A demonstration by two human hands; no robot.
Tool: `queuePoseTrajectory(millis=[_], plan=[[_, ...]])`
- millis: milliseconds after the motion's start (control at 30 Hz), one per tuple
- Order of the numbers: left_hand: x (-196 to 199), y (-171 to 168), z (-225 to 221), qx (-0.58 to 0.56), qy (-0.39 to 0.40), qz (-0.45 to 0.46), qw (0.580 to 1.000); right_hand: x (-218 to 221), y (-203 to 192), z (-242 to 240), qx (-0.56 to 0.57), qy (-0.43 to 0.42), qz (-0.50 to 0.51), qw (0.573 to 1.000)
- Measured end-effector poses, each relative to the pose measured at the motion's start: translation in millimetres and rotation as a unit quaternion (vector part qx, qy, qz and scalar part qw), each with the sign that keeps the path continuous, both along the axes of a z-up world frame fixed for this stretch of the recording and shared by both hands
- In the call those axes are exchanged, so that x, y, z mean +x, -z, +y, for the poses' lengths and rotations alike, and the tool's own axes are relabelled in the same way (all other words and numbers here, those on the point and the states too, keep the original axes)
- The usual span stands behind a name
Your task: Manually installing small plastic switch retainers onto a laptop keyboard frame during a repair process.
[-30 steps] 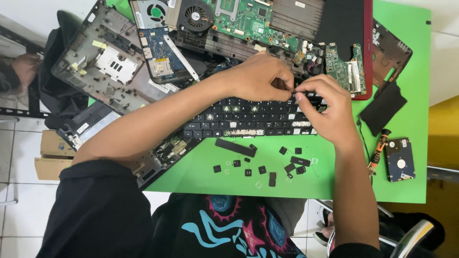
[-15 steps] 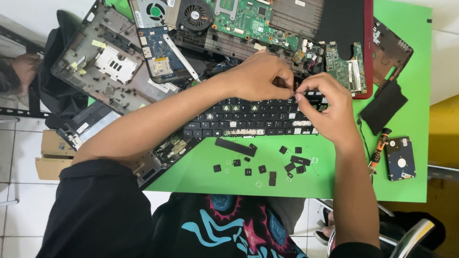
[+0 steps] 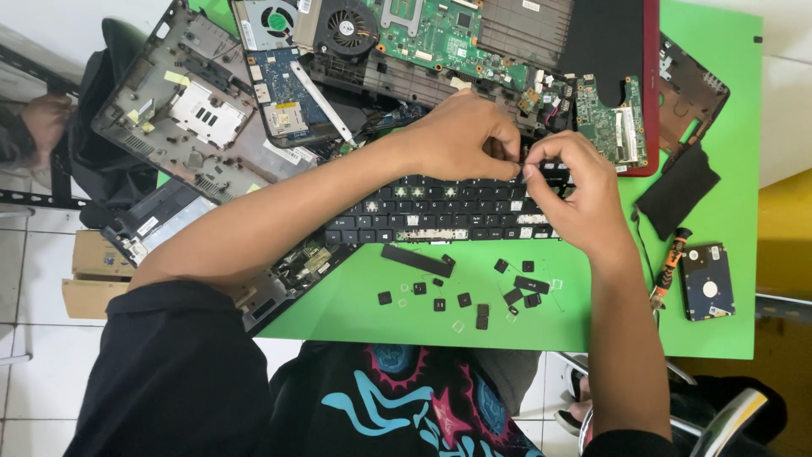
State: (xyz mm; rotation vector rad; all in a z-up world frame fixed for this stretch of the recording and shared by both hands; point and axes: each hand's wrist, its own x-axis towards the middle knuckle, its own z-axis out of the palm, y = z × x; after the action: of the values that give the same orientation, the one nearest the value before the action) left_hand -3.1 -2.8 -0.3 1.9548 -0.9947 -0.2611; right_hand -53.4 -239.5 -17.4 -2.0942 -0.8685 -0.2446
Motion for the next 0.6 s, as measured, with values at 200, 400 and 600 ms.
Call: queuePoseTrajectory(millis=[200,400,600], plan=[[2.0,7.1,-0.6,-0.009,-0.003,-0.005,1.000,-2.3,-1.2,2.1,-0.003,0.012,0.010,1.000],[3.7,10.0,-3.5,-0.007,-0.025,-0.009,1.000,-12.2,-20.8,10.2,-0.010,0.029,0.040,0.999],[0.7,14.0,-11.4,0.036,-0.053,-0.046,0.997,-11.8,-16.9,8.6,-0.039,0.036,0.052,0.997]])
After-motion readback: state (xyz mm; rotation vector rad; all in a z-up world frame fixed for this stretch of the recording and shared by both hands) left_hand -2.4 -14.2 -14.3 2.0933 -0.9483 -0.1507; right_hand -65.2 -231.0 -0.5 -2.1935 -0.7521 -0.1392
